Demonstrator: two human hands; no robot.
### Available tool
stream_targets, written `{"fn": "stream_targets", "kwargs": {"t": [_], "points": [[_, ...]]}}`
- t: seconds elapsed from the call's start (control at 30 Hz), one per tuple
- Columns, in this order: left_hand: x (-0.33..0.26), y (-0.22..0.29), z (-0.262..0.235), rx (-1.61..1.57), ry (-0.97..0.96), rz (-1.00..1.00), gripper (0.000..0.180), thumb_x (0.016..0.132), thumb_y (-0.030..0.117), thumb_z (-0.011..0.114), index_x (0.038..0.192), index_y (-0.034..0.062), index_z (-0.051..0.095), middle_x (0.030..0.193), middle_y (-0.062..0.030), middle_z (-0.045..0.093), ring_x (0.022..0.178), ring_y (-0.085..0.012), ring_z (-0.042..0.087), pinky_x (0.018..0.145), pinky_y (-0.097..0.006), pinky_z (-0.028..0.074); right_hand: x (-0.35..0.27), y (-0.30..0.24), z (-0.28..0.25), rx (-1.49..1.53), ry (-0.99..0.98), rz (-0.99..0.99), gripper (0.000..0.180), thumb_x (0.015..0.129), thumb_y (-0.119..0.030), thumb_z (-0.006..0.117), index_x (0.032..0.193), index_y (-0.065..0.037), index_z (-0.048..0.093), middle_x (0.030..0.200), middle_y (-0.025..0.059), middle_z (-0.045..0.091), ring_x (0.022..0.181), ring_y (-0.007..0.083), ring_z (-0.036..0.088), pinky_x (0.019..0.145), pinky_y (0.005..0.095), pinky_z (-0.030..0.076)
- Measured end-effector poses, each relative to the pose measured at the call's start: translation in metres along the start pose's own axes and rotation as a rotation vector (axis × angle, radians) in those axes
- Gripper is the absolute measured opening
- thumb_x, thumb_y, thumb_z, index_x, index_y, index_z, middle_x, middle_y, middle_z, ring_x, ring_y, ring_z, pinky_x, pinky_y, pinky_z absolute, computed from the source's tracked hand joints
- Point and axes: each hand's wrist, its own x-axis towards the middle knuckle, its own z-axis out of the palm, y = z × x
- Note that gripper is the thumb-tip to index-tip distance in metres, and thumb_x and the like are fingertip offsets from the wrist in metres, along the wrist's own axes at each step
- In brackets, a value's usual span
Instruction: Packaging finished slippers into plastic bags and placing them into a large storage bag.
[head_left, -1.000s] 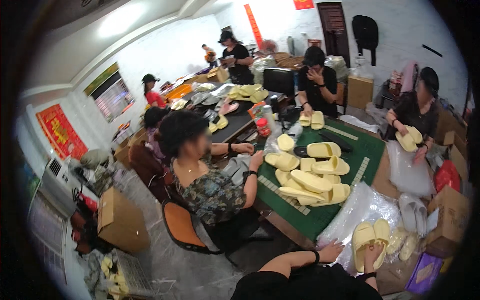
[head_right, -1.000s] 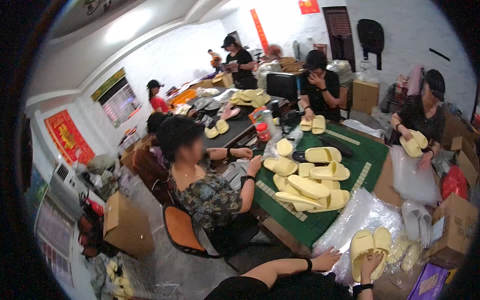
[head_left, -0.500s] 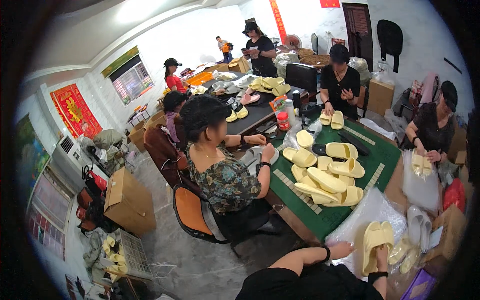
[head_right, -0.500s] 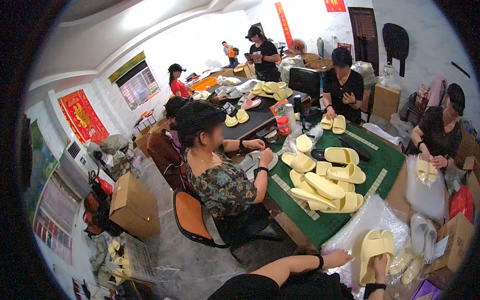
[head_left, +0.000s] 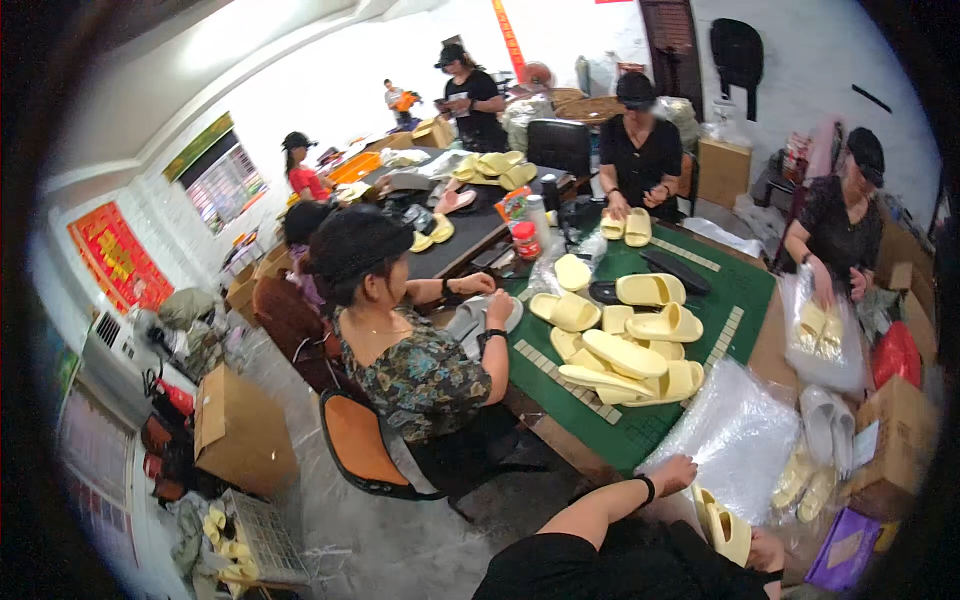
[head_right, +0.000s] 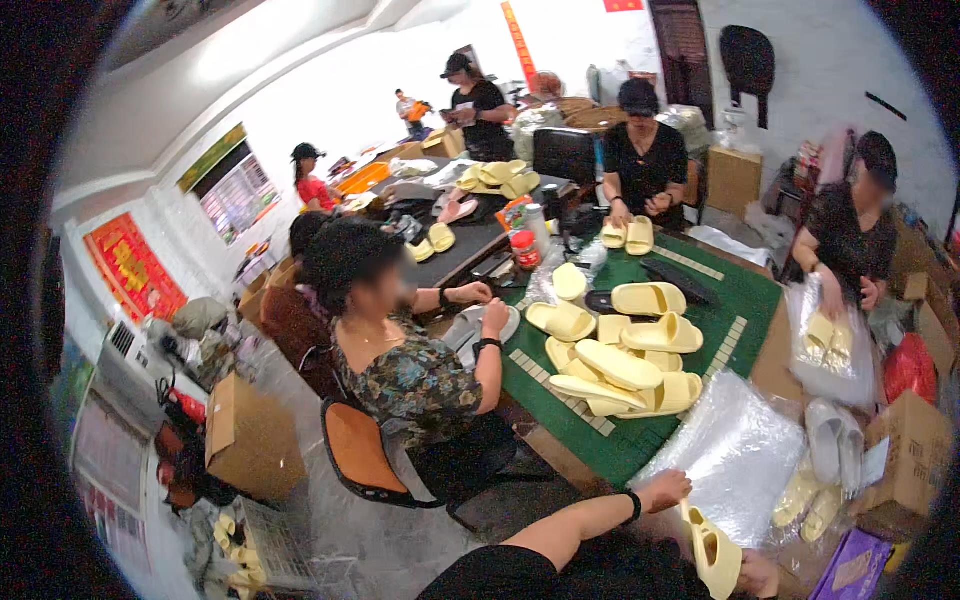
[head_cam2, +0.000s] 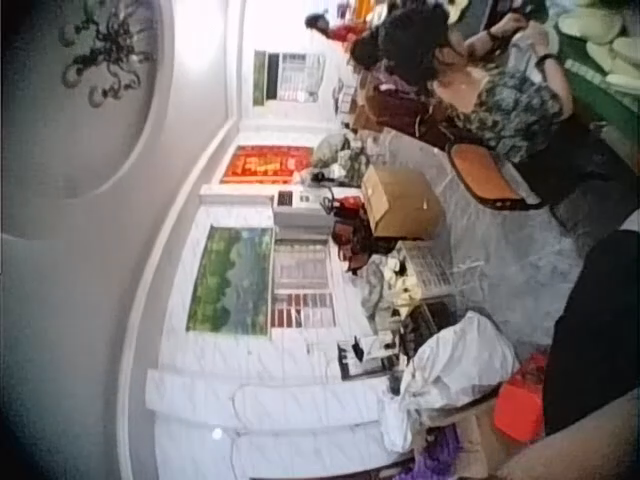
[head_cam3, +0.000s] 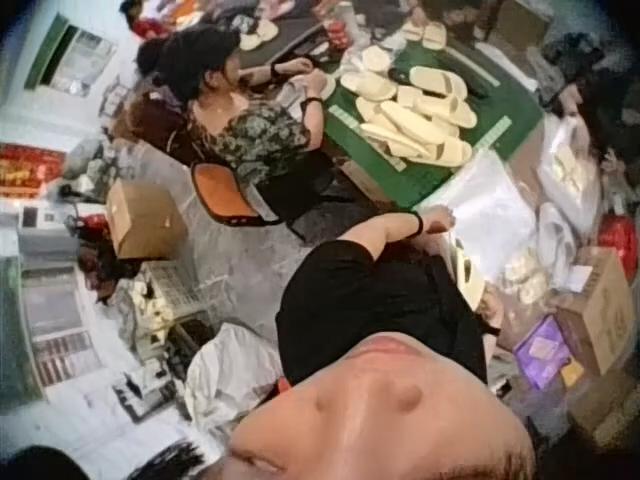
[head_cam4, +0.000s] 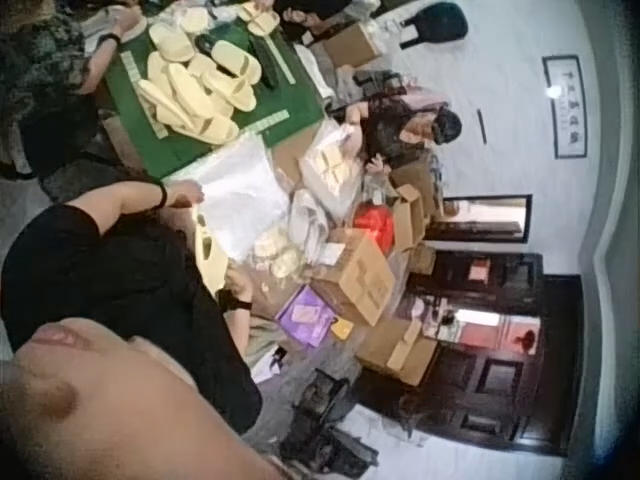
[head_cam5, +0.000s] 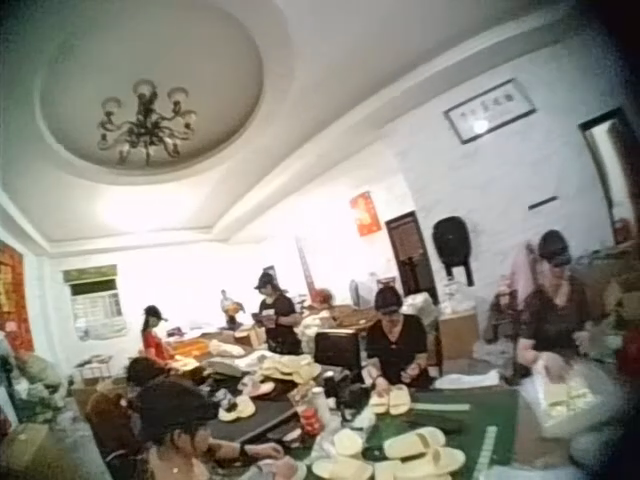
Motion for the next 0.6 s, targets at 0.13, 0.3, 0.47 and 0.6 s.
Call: {"fn": "stream_targets", "kwargs": {"t": [0.13,0.3,0.47,0.6], "points": [[-0.012,0.027,-0.027,-0.029,-0.258,0.158,0.042,0.076,0.032,0.055,0.117,0.0201,0.054,0.103,-0.0209,0.05,0.1,-0.0358,0.048,0.086,-0.044,0.039,0.006,0.047,-0.027,0.137,0.106,0.007,0.021,0.076,-0.002,0.06,0.097,0.002,0.061,0.085,0.007,0.064,0.069,0.0123,0.06,0.061,0.026,0.049],[-0.023,0.024,-0.008,0.378,-0.156,0.177,0.036,0.077,0.032,0.053,0.106,0.0126,0.061,0.113,-0.019,0.049,0.111,-0.0356,0.041,0.095,-0.045,0.031,0.008,0.067,-0.032,0.219,0.092,-0.077,0.023,0.077,0.0,0.058,0.1,0.003,0.059,0.091,0.0073,0.064,0.074,0.0123,0.06,0.066,0.026,0.049],[-0.01,0.032,-0.04,-0.193,-0.034,-0.087,0.026,0.08,0.016,0.046,0.1,0.0012,0.054,0.081,-0.0193,0.058,0.079,-0.0357,0.056,0.072,-0.045,0.044,-0.008,0.05,-0.006,0.282,0.067,-0.1,0.024,0.077,0.0,0.058,0.101,0.003,0.059,0.095,0.0072,0.063,0.079,0.012,0.06,0.069,0.0251,0.048],[0.008,0.029,-0.055,-0.137,0.069,-0.01,0.028,0.079,0.007,0.045,0.106,0.009,0.052,0.086,-0.0138,0.058,0.077,-0.0326,0.059,0.067,-0.044,0.044,-0.009,0.032,0.011,0.188,0.043,-0.148,0.025,0.076,-0.007,0.065,0.099,0.003,0.061,0.092,0.0042,0.063,0.08,0.0116,0.059,0.071,0.0265,0.047]]}}
